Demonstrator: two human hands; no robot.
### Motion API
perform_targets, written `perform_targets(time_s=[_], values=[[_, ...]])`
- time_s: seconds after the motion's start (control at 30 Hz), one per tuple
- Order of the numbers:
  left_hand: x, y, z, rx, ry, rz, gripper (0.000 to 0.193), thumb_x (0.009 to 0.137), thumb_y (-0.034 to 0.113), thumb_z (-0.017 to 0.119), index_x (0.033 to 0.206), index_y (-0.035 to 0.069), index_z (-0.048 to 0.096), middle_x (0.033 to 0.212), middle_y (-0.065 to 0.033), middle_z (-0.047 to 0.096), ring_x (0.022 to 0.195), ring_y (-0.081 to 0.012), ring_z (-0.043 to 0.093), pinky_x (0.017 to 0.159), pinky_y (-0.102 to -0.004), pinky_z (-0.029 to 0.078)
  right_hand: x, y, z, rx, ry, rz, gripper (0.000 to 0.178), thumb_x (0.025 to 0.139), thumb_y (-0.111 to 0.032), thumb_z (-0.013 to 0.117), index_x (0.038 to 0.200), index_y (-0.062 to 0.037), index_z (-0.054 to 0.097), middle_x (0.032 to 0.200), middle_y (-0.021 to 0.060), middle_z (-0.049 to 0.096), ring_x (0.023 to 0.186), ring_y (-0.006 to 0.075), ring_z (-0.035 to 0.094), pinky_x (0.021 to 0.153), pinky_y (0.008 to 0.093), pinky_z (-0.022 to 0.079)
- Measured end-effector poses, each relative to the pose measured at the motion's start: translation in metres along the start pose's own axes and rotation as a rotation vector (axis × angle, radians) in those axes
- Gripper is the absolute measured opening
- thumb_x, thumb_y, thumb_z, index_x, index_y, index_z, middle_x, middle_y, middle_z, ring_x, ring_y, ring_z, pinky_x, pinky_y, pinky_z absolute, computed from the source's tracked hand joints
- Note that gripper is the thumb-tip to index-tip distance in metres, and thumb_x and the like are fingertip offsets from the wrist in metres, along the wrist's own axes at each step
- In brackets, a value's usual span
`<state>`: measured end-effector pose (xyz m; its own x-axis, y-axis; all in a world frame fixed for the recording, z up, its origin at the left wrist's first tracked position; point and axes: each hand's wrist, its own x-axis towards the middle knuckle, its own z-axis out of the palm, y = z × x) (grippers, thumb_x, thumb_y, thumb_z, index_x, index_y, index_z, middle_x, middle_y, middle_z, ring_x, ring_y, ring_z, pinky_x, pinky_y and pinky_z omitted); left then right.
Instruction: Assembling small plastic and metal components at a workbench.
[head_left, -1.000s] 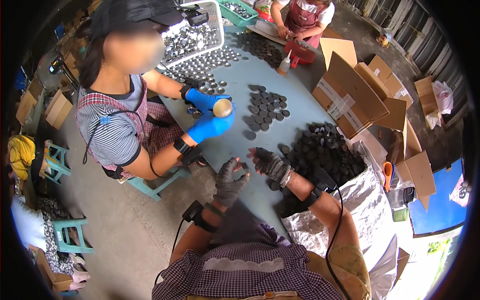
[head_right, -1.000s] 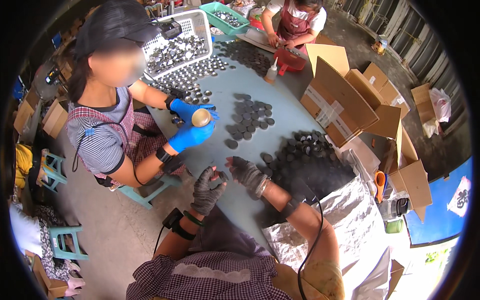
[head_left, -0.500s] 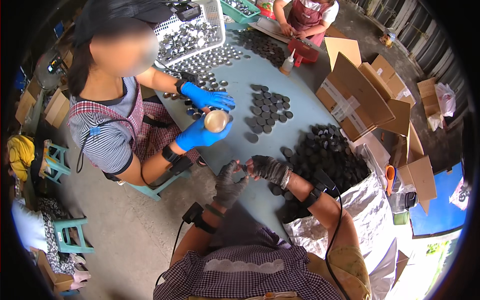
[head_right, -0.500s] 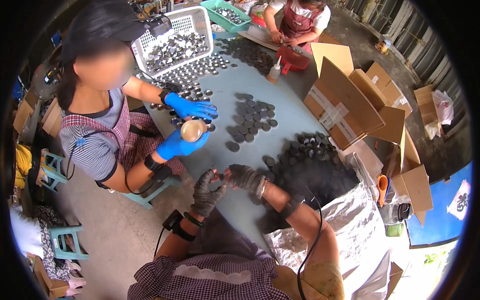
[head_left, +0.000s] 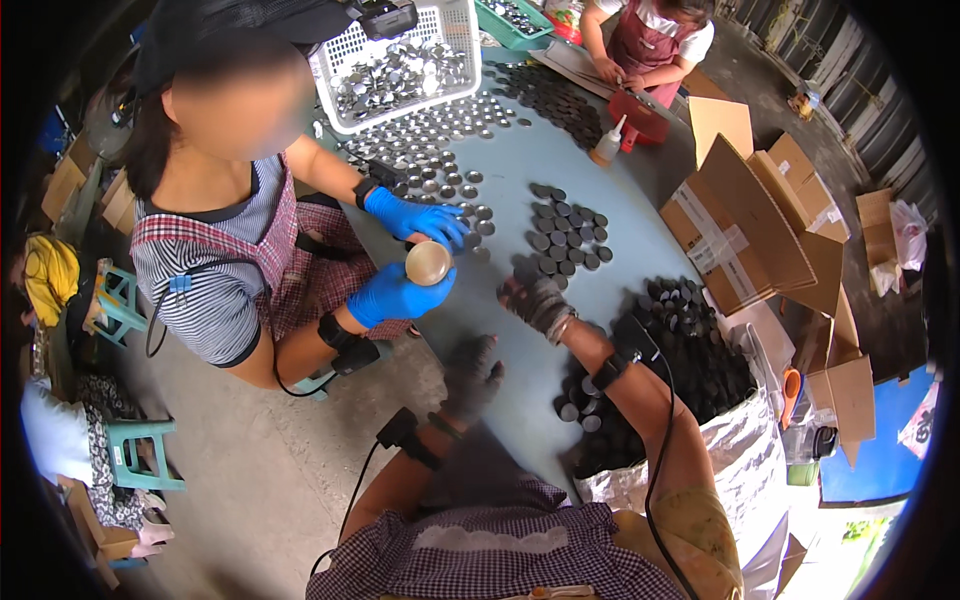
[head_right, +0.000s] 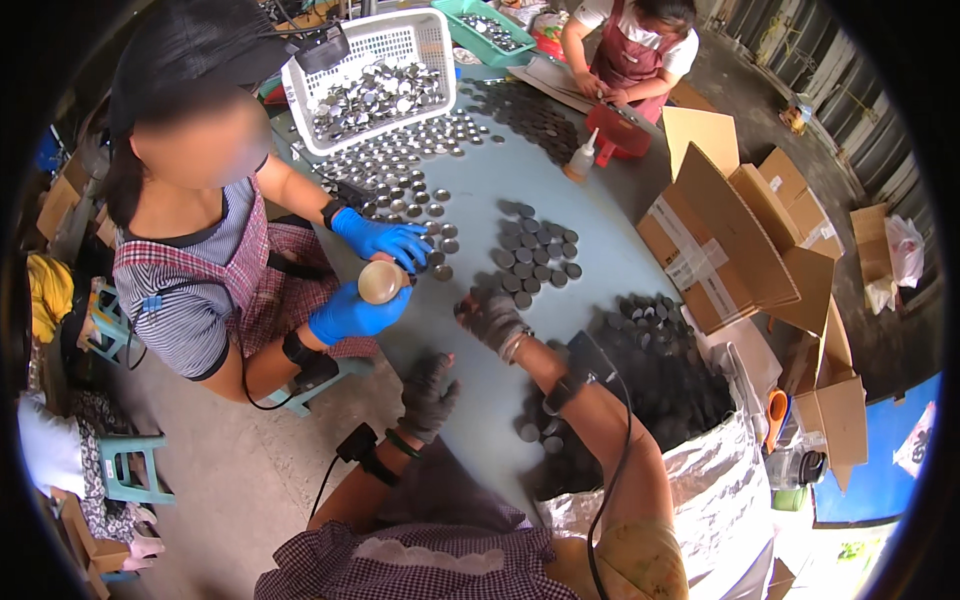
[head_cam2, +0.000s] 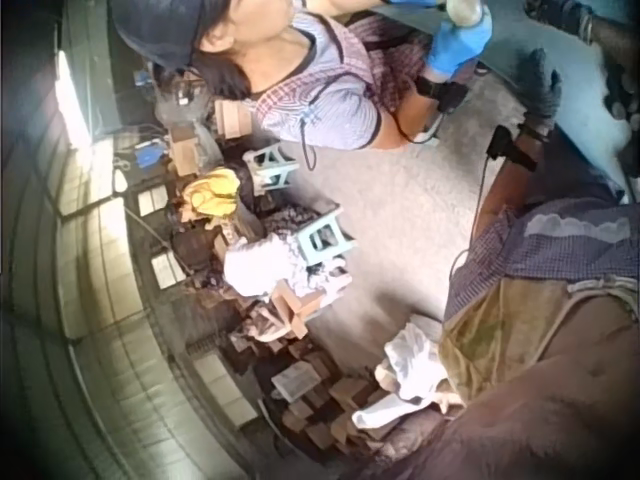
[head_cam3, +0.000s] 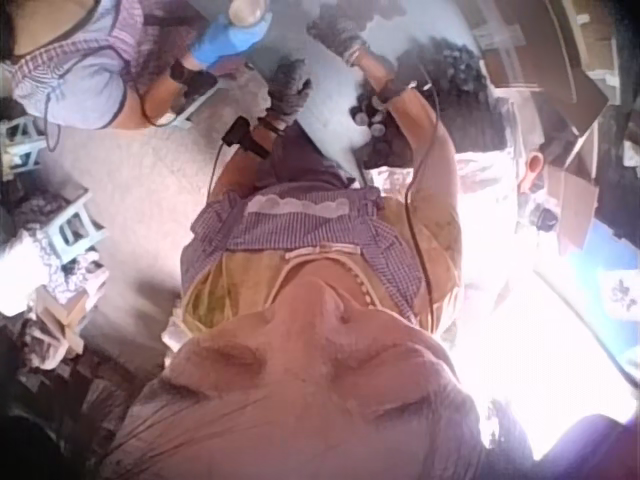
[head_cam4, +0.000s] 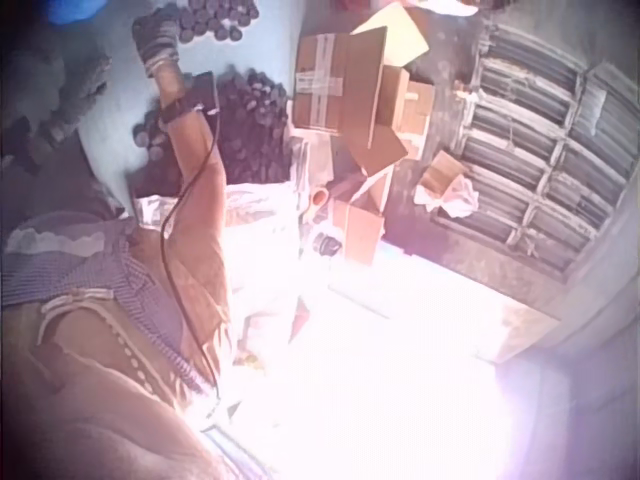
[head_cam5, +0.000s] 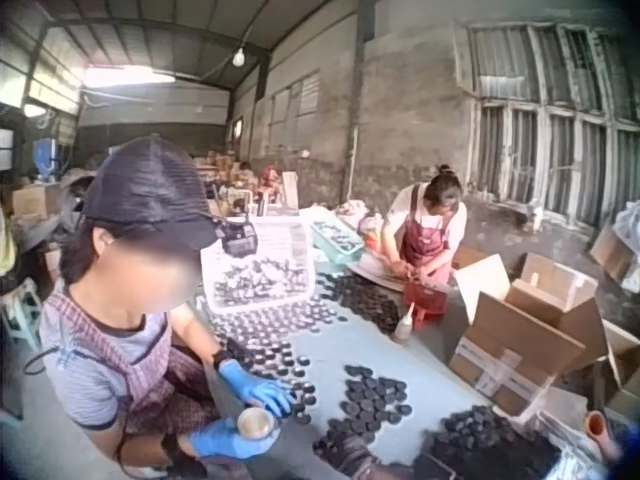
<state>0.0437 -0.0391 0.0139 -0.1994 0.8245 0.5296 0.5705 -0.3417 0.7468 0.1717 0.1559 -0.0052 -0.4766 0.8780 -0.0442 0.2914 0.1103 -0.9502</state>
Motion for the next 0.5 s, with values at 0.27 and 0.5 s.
perform_targets(time_s=[0.27, 0.5], values=[[-0.007, 0.003, -0.014, 0.115, 0.059, 0.001, 0.037, 0.071, 0.009, 0.066, 0.107, 0.006, 0.059, 0.097, -0.0118, 0.061, 0.086, -0.03, 0.058, 0.077, -0.0402, 0.048, 0.049, -0.117, 0.04, -0.733, -0.112, -0.112, 0.032, 0.071, -0.017, 0.07, 0.099, -0.0061, 0.06, 0.09, 0.0148, 0.062, 0.079, 0.03, 0.06, 0.071, 0.0381, 0.049], [-0.003, 0.008, -0.012, 0.075, 0.092, 0.013, 0.036, 0.069, 0.004, 0.066, 0.105, 0.006, 0.059, 0.093, -0.0115, 0.061, 0.082, -0.0293, 0.06, 0.073, -0.0388, 0.05, 0.065, -0.108, 0.049, -0.798, -0.206, -0.212, 0.037, 0.074, -0.012, 0.067, 0.109, -0.0075, 0.057, 0.096, 0.0147, 0.062, 0.091, 0.0311, 0.06, 0.077, 0.0399, 0.049]])
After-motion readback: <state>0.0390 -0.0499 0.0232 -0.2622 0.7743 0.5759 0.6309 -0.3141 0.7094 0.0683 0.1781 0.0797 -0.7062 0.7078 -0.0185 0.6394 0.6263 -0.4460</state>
